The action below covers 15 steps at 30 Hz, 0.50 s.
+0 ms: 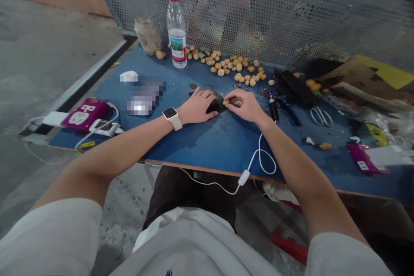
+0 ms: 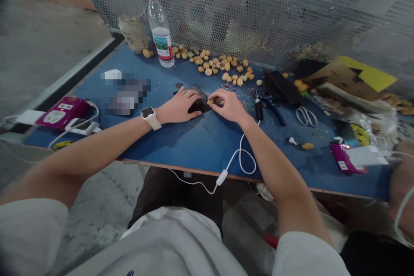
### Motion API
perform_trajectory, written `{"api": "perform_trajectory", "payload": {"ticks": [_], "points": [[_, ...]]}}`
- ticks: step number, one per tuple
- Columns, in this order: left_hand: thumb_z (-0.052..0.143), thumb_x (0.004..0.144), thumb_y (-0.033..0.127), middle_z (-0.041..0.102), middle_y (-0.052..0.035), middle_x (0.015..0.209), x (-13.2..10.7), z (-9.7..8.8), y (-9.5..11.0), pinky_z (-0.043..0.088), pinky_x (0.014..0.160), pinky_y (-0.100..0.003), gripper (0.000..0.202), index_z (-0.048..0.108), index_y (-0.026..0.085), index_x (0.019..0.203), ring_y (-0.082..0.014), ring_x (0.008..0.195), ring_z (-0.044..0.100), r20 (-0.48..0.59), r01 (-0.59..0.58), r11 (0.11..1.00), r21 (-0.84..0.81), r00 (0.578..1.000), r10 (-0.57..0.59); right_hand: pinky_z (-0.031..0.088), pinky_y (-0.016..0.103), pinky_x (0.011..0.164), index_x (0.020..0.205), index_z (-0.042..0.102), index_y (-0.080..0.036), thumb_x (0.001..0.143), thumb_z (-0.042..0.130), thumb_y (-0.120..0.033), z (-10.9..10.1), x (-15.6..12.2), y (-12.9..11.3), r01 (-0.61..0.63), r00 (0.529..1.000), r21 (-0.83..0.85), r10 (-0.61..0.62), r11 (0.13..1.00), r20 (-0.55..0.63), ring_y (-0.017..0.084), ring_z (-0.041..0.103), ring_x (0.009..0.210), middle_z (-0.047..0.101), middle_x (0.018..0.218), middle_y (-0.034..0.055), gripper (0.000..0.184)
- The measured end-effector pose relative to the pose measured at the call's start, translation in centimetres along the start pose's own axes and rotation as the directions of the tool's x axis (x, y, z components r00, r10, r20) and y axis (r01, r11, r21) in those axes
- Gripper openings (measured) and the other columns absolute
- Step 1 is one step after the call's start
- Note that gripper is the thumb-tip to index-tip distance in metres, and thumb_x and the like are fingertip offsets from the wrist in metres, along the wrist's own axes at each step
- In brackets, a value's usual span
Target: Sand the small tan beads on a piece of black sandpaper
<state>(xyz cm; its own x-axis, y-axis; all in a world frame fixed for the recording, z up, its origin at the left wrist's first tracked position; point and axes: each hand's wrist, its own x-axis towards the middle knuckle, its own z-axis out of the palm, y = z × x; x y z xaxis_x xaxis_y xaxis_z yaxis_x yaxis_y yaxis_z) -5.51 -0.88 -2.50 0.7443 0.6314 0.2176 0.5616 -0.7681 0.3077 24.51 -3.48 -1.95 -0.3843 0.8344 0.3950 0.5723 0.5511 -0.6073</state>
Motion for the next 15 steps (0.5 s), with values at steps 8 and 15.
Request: {"api": "perform_trajectory", "payload": {"ticks": [8,15], "points": [[0.07,0.115,0.051,0.08,-0.0239,0.171,0.1,-0.4,0.0,0.025,0.161,-0.085,0.058,0.078,0.019,0.162,-0.0508,0.166,0.074,0.014,-0.012,0.996,-0.084,1.0,0.013,0.078,0.063,0.113,0.108,0.097,-0.034,0.099,0.089,-0.041,-0.8,0.1,-0.4,0.034,0.997,-0.005,-0.033,0.999,0.066,0.038,0.091,0.118,0.099,0.128,0.0103,0.014],[0.074,0.117,0.06,0.078,-0.0227,0.175,0.1,0.4,-0.3,0.029,0.16,-0.08,0.059,0.078,0.021,0.161,-0.0501,0.168,0.073,-0.008,-0.034,0.995,-0.099,0.999,0.033,0.081,0.062,0.109,0.111,0.101,-0.033,0.106,0.094,-0.051,-1.3,-0.2,-0.2,-0.011,0.995,0.057,0.005,0.998,0.104,0.037,0.093,0.108,0.1,0.123,0.0104,0.02]]}}
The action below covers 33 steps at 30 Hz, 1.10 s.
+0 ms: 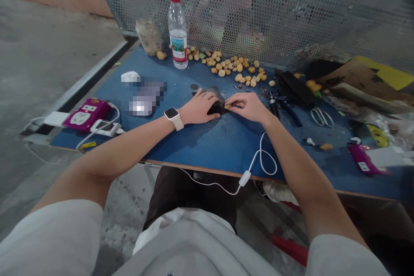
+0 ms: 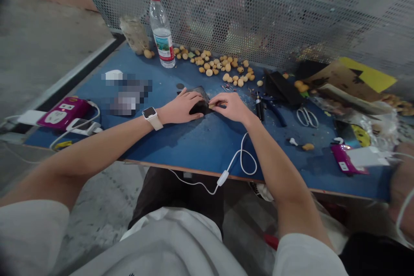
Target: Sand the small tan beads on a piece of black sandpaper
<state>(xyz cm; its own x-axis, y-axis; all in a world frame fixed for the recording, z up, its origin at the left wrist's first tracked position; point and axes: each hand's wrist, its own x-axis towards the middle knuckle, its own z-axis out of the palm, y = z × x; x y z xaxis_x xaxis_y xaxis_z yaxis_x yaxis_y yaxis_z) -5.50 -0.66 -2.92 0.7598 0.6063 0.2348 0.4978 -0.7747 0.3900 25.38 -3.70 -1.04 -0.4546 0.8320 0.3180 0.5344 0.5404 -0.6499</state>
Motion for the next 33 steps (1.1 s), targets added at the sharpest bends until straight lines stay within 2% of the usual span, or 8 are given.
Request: {"api": "perform_trajectory", "payload": {"ticks": [4,7,11,14,18,23,29,33], "points": [[0.077,0.116,0.061,0.076,-0.0232,0.177,0.1,-0.1,-0.2,0.026,0.16,-0.081,0.064,0.077,0.02,0.164,-0.0518,0.169,0.072,0.009,0.015,1.0,-0.009,1.0,-0.015,0.08,0.062,0.109,0.134,0.101,-0.032,0.107,0.095,-0.049,0.6,0.5,0.9,-0.002,0.999,-0.046,-0.001,0.999,-0.051,0.036,0.092,0.107,0.099,0.131,0.0112,0.032],[0.076,0.116,0.062,0.076,-0.0227,0.178,0.2,0.0,-0.2,0.025,0.161,-0.083,0.064,0.077,0.021,0.166,-0.0519,0.17,0.071,0.012,0.015,1.0,-0.005,1.0,-0.015,0.077,0.065,0.114,0.121,0.102,-0.033,0.106,0.097,-0.046,0.5,1.0,1.6,0.015,0.996,-0.114,-0.024,0.993,-0.083,0.038,0.091,0.113,0.098,0.13,0.0106,0.02],[0.074,0.117,0.061,0.075,-0.0221,0.179,0.2,0.1,-0.3,0.029,0.16,-0.08,0.065,0.076,0.021,0.168,-0.0498,0.17,0.071,0.017,0.003,1.0,0.014,1.0,-0.003,0.078,0.062,0.104,0.108,0.103,-0.033,0.098,0.105,-0.048,-0.2,1.1,1.8,0.009,1.0,-0.105,-0.011,0.994,-0.012,0.035,0.089,0.098,0.096,0.111,0.0091,0.018],[0.074,0.117,0.061,0.075,-0.0241,0.18,0.3,0.1,-0.3,0.029,0.159,-0.08,0.066,0.077,0.019,0.168,-0.0507,0.169,0.071,0.027,-0.004,1.0,0.021,1.0,0.003,0.077,0.06,0.103,0.108,0.103,-0.033,0.098,0.106,-0.048,-0.4,1.1,1.9,0.005,1.0,-0.107,-0.006,0.994,-0.009,0.035,0.087,0.096,0.095,0.11,0.0096,0.019],[0.072,0.117,0.062,0.073,-0.0251,0.181,0.4,0.0,-0.3,0.029,0.159,-0.08,0.068,0.077,0.017,0.168,-0.052,0.17,0.07,0.028,0.0,1.0,0.029,1.0,-0.001,0.075,0.062,0.106,0.106,0.101,-0.03,0.099,0.103,-0.044,0.2,1.6,2.1,0.005,0.995,-0.145,-0.02,0.989,-0.1,0.036,0.086,0.101,0.095,0.111,0.0104,0.015],[0.067,0.12,0.058,0.076,-0.0245,0.175,0.7,0.2,-0.3,0.035,0.156,-0.078,0.058,0.077,0.019,0.162,-0.0506,0.166,0.072,0.019,0.01,0.999,0.046,1.0,-0.011,0.074,0.057,0.108,0.107,0.101,-0.03,0.099,0.105,-0.045,0.3,1.4,1.8,0.005,1.0,-0.141,-0.006,0.99,-0.007,0.034,0.086,0.102,0.095,0.112,0.0097,0.018],[0.071,0.118,0.059,0.076,-0.0247,0.174,0.9,0.5,-0.8,0.037,0.153,-0.079,0.059,0.077,0.018,0.16,-0.0512,0.164,0.071,-0.003,0.001,0.999,0.045,1.0,-0.001,0.073,0.057,0.11,0.11,0.101,-0.028,0.102,0.101,-0.039,0.7,1.9,1.9,0.002,0.995,-0.155,-0.017,0.988,-0.096,0.035,0.087,0.107,0.095,0.119,0.011,0.013],[0.071,0.119,0.061,0.077,-0.0233,0.172,0.9,0.7,-0.9,0.038,0.153,-0.077,0.057,0.077,0.02,0.158,-0.0501,0.163,0.071,0.0,0.003,0.999,0.033,1.0,-0.003,0.073,0.054,0.105,0.113,0.102,-0.029,0.1,0.104,-0.041,0.7,1.6,1.6,0.031,0.999,-0.122,-0.034,0.992,-0.02,0.033,0.087,0.103,0.094,0.117,0.0099,0.017]]}}
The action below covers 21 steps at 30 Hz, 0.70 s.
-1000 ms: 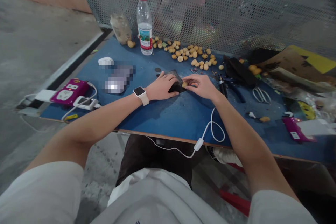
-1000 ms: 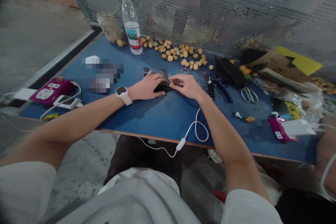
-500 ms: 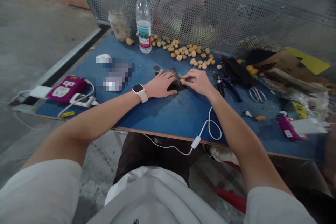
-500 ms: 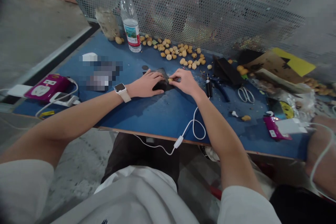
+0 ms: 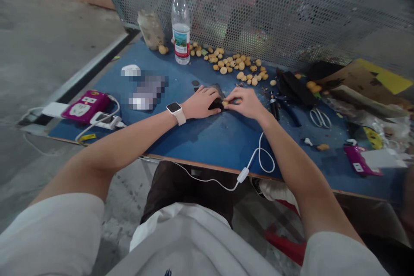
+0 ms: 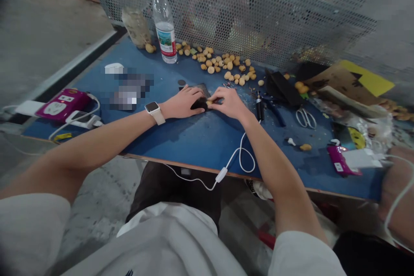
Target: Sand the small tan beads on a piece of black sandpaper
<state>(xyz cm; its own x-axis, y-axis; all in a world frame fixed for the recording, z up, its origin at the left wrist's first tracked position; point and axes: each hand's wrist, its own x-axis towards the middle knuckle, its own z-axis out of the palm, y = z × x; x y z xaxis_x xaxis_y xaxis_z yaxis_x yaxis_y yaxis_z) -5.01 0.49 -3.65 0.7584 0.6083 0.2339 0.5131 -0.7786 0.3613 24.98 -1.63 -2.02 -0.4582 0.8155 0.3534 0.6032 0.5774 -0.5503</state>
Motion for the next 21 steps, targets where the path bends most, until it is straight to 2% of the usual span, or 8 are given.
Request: {"api": "perform_trajectory", "payload": {"ticks": [2,7,13,16,21], "points": [[0.071,0.119,0.061,0.076,-0.0241,0.172,0.0,0.1,0.0,0.038,0.153,-0.077,0.058,0.077,0.019,0.159,-0.0506,0.163,0.071,0.002,-0.003,1.0,-0.002,1.0,0.003,0.073,0.054,0.105,0.114,0.103,-0.03,0.101,0.104,-0.043,0.0,-0.1,-0.1,0.011,1.0,0.006,-0.011,1.0,0.01,0.033,0.087,0.103,0.094,0.118,0.0098,0.018],[0.069,0.12,0.062,0.075,-0.0265,0.173,0.0,0.2,-0.1,0.04,0.15,-0.079,0.061,0.078,0.016,0.16,-0.0534,0.162,0.071,-0.019,-0.001,1.0,0.019,1.0,0.001,0.074,0.056,0.107,0.114,0.102,-0.028,0.101,0.102,-0.038,0.4,0.3,0.0,-0.046,0.997,-0.001,0.046,0.999,-0.063,0.032,0.085,0.101,0.093,0.119,0.0106,0.016],[0.069,0.121,0.06,0.076,-0.0253,0.171,0.0,0.2,0.1,0.039,0.153,-0.078,0.058,0.077,0.017,0.159,-0.0509,0.162,0.071,0.002,-0.016,1.0,0.018,1.0,0.016,0.074,0.053,0.1,0.117,0.102,-0.03,0.105,0.101,-0.045,0.8,-0.4,-1.1,-0.008,1.0,0.004,0.008,1.0,0.006,0.031,0.083,0.1,0.092,0.121,0.0103,0.019],[0.068,0.122,0.059,0.075,-0.0264,0.173,-0.1,0.1,0.2,0.039,0.153,-0.078,0.059,0.076,0.016,0.162,-0.0516,0.163,0.071,0.0,-0.007,1.0,0.029,1.0,0.007,0.074,0.055,0.099,0.124,0.102,-0.031,0.109,0.096,-0.044,1.0,-0.5,-1.1,-0.001,1.0,-0.015,0.001,1.0,-0.016,0.03,0.081,0.096,0.092,0.129,0.0114,0.02],[0.067,0.123,0.059,0.073,-0.027,0.176,-0.2,0.0,0.4,0.038,0.155,-0.077,0.062,0.074,0.015,0.166,-0.0512,0.166,0.07,0.019,0.002,1.0,0.024,1.0,-0.002,0.074,0.061,0.109,0.122,0.103,-0.032,0.11,0.094,-0.043,1.0,-0.6,-1.2,0.016,0.999,-0.059,-0.018,0.998,-0.035,0.036,0.086,0.113,0.093,0.135,0.0127,0.019]]}}
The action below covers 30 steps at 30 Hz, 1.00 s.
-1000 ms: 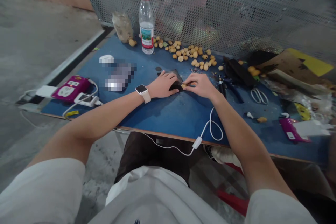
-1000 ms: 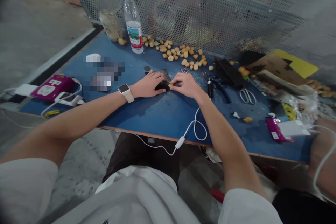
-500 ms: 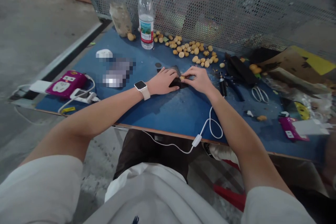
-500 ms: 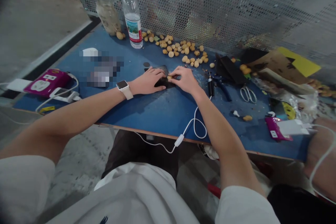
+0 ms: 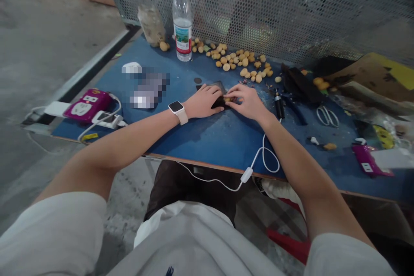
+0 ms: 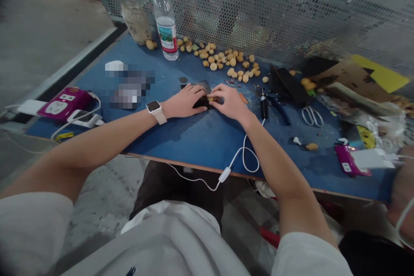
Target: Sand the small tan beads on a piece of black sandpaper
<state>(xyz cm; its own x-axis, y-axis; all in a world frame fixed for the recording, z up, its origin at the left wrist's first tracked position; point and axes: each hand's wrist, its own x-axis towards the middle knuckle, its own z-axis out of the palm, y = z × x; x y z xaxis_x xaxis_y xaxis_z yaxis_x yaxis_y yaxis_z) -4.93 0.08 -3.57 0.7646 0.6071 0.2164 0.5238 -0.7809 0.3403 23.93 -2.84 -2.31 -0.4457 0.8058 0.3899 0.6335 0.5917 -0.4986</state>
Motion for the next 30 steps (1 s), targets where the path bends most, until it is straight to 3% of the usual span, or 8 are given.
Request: {"api": "perform_trajectory", "payload": {"ticks": [7,11,15,17,19,23,28,30], "points": [[0.066,0.123,0.059,0.075,-0.026,0.173,0.0,0.0,-0.1,0.042,0.15,-0.078,0.058,0.076,0.017,0.161,-0.0517,0.162,0.072,-0.018,-0.018,1.0,-0.001,1.0,0.018,0.076,0.056,0.106,0.127,0.102,-0.033,0.114,0.089,-0.048,-0.5,-0.2,-1.2,-0.089,0.996,0.004,0.089,0.996,0.032,0.035,0.089,0.11,0.096,0.132,0.0119,0.024],[0.063,0.124,0.061,0.074,-0.0263,0.175,0.0,-0.1,-0.3,0.045,0.148,-0.073,0.059,0.077,0.017,0.161,-0.0508,0.163,0.071,-0.012,-0.036,0.999,-0.017,0.999,0.036,0.075,0.058,0.107,0.142,0.097,-0.026,0.109,0.094,-0.058,-3.5,-1.1,1.1,-0.221,0.972,-0.178,0.2,0.959,-0.128,0.037,0.087,0.108,0.094,0.137,0.0174,0.046],[0.065,0.123,0.062,0.074,-0.0259,0.175,-0.1,0.0,-0.4,0.045,0.148,-0.073,0.059,0.077,0.019,0.161,-0.0504,0.162,0.071,-0.022,-0.04,0.999,-0.037,0.999,0.039,0.072,0.061,0.098,0.099,0.095,-0.025,0.098,0.101,-0.064,-8.2,-2.4,3.5,-0.426,0.904,-0.392,0.373,0.815,-0.208,0.039,0.082,0.096,0.09,0.103,0.0165,0.039],[0.065,0.123,0.062,0.073,-0.0253,0.176,-0.1,0.0,-0.4,0.043,0.149,-0.075,0.058,0.077,0.019,0.161,-0.0508,0.163,0.07,-0.023,-0.036,0.999,-0.04,0.999,0.035,0.069,0.056,0.089,0.085,0.09,-0.026,0.1,0.1,-0.068,-9.7,-2.5,2.7,-0.438,0.894,-0.374,0.441,0.818,-0.083,0.035,0.078,0.084,0.084,0.085,0.013,0.045],[0.065,0.124,0.063,0.073,-0.0245,0.177,-0.1,0.0,-0.4,0.042,0.15,-0.075,0.057,0.077,0.02,0.16,-0.0505,0.164,0.069,-0.023,-0.036,0.999,-0.037,0.999,0.035,0.065,0.048,0.081,0.08,0.089,-0.028,0.104,0.095,-0.076,-10.2,-2.2,0.4,-0.352,0.892,-0.223,0.398,0.909,0.214,0.029,0.076,0.076,0.08,0.074,0.0084,0.054],[0.066,0.123,0.059,0.073,-0.0255,0.177,0.0,-0.1,-0.3,0.04,0.151,-0.075,0.058,0.076,0.018,0.163,-0.0505,0.164,0.069,-0.013,-0.032,0.999,-0.037,0.999,0.032,0.06,0.04,0.07,0.093,0.098,-0.031,0.098,0.1,-0.077,-8.6,-1.6,-6.8,-0.299,0.616,0.139,0.079,0.944,0.784,0.025,0.078,0.074,0.086,0.078,0.0019,0.046],[0.065,0.123,0.058,0.072,-0.0281,0.179,-0.1,-0.1,-0.1,0.043,0.15,-0.074,0.062,0.075,0.015,0.166,-0.0514,0.165,0.069,-0.006,-0.033,0.999,-0.028,0.999,0.033,0.05,0.037,0.071,0.083,0.085,-0.03,0.082,0.111,-0.027,-6.4,-3.5,-14.9,-0.165,0.438,-0.089,0.154,0.982,0.886,0.023,0.076,0.077,0.083,0.079,-0.0028,0.026],[0.065,0.123,0.056,0.072,-0.027,0.179,-0.2,0.0,0.0,0.04,0.153,-0.076,0.06,0.075,0.016,0.166,-0.0504,0.166,0.069,-0.006,-0.023,1.0,-0.02,1.0,0.023,0.046,0.036,0.077,0.087,0.083,-0.029,0.078,0.112,-0.021,-6.0,-5.2,-17.0,-0.053,0.474,-0.177,0.181,0.983,0.862,0.025,0.078,0.09,0.086,0.091,-0.0009,0.032]]}}
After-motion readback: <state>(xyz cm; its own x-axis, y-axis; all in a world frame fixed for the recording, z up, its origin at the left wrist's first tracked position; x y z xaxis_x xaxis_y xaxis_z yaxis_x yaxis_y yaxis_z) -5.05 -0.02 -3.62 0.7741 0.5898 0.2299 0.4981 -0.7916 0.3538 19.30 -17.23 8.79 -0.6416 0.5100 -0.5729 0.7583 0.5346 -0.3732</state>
